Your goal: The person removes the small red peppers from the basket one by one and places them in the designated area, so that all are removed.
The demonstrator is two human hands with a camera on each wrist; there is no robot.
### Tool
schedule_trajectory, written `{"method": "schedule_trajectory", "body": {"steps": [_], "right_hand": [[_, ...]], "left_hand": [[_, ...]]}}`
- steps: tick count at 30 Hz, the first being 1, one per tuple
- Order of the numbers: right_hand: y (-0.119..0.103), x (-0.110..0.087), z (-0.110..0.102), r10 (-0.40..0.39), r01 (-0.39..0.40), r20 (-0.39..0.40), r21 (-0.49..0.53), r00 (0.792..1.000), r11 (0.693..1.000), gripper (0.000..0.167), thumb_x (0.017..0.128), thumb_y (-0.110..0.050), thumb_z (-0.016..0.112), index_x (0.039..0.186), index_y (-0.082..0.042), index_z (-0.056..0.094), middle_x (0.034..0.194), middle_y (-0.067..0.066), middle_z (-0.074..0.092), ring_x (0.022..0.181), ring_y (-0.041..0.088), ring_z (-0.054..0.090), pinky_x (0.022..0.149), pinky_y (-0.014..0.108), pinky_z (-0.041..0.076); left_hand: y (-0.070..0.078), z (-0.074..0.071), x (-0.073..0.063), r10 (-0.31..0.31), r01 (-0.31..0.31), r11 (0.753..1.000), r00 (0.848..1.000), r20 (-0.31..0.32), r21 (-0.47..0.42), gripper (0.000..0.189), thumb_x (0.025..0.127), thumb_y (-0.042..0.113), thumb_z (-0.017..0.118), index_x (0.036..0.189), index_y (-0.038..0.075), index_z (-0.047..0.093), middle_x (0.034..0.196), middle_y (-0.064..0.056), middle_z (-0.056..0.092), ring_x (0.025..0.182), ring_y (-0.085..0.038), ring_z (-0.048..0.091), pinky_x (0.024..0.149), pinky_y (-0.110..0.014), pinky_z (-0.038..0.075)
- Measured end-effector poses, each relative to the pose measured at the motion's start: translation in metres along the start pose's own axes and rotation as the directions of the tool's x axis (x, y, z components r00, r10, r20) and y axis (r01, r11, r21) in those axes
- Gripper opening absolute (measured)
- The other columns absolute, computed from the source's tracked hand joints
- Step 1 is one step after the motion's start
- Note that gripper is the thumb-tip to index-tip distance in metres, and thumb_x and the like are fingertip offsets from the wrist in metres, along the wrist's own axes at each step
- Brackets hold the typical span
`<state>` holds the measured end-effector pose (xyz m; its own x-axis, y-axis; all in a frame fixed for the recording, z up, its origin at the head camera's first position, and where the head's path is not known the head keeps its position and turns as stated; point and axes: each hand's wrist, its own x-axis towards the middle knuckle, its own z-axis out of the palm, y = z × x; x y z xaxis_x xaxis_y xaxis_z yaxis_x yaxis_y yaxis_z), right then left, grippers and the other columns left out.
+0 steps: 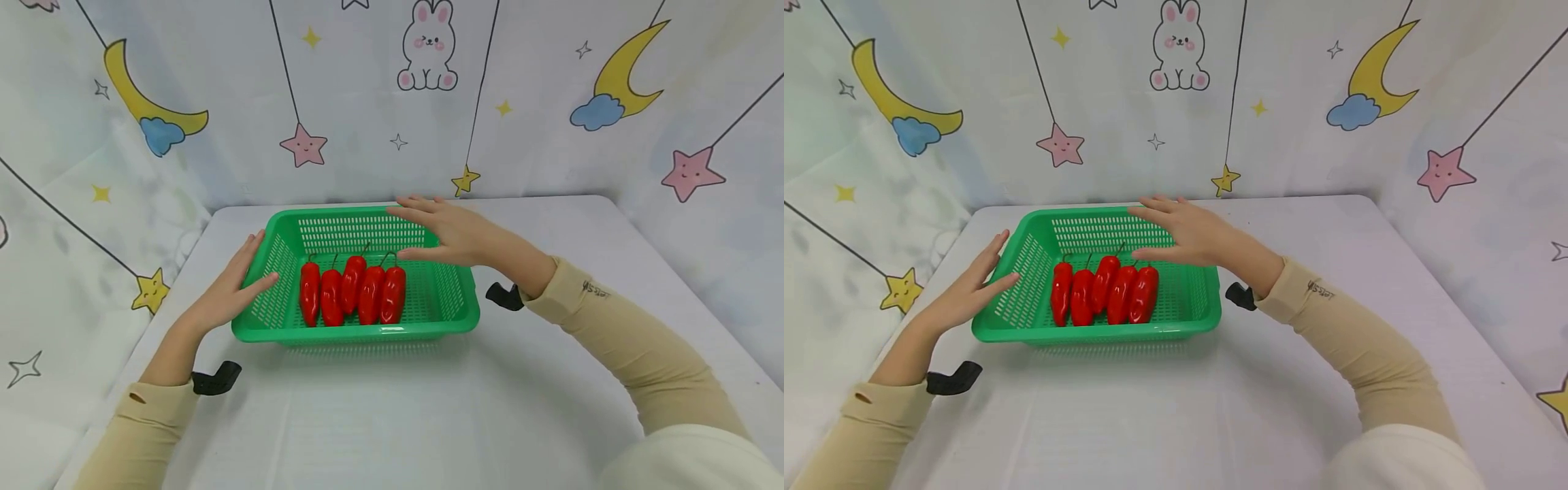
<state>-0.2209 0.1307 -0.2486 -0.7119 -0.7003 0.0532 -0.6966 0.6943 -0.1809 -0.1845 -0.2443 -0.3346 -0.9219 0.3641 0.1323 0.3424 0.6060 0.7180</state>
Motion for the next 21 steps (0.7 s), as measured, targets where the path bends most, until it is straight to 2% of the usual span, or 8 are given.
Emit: {"method": "schedule_trajectory", "body": {"steps": [6, 12, 16, 21], "right_hand": [[-0.004, 0.012, 0.005, -0.009, 0.008, 0.019, 0.008, 1.000, 1.000, 0.073, 0.085, -0.061, 0.044, 0.146, -0.025, 0.025, 0.150, 0.000, 0.020, 0.137, 0.018, 0.014, 0.108, 0.042, 0.009], [-0.011, 0.023, 0.007, -0.026, 0.025, 0.028, 0.032, 0.999, 0.999, 0.073, 0.086, -0.062, 0.044, 0.146, -0.026, 0.025, 0.150, 0.000, 0.020, 0.137, 0.018, 0.013, 0.109, 0.040, 0.008], [-0.016, 0.029, 0.008, -0.040, 0.039, 0.036, 0.042, 0.999, 0.998, 0.072, 0.086, -0.061, 0.044, 0.146, -0.025, 0.025, 0.150, 0.001, 0.020, 0.137, 0.020, 0.013, 0.109, 0.041, 0.010], [-0.022, 0.038, 0.012, -0.052, 0.049, 0.054, 0.062, 0.997, 0.997, 0.072, 0.086, -0.060, 0.045, 0.146, -0.027, 0.024, 0.151, 0.001, 0.017, 0.137, 0.021, 0.012, 0.108, 0.043, 0.010]], "left_hand": [[-0.007, 0.001, 0.001, -0.041, 0.041, 0.992, 0.999, 0.002, -0.118, 0.077, 0.094, 0.027, 0.050, 0.146, 0.030, -0.006, 0.152, -0.004, -0.011, 0.135, -0.039, 0.000, 0.095, -0.067, 0.013], [-0.013, 0.008, 0.005, -0.028, 0.028, 0.988, 1.000, 0.002, -0.153, 0.075, 0.095, 0.026, 0.050, 0.147, 0.028, -0.004, 0.152, -0.002, -0.007, 0.137, -0.030, -0.003, 0.097, -0.066, 0.008], [-0.014, 0.011, 0.006, -0.049, 0.047, 0.985, 0.999, -0.005, -0.168, 0.075, 0.095, 0.026, 0.049, 0.147, 0.028, -0.004, 0.152, -0.003, -0.005, 0.136, -0.032, 0.000, 0.096, -0.067, 0.011], [-0.017, 0.009, 0.006, -0.146, 0.139, 0.972, 0.989, -0.025, -0.188, 0.076, 0.094, 0.031, 0.049, 0.146, 0.033, -0.007, 0.152, -0.006, -0.006, 0.133, -0.044, 0.011, 0.091, -0.066, 0.026]]}}
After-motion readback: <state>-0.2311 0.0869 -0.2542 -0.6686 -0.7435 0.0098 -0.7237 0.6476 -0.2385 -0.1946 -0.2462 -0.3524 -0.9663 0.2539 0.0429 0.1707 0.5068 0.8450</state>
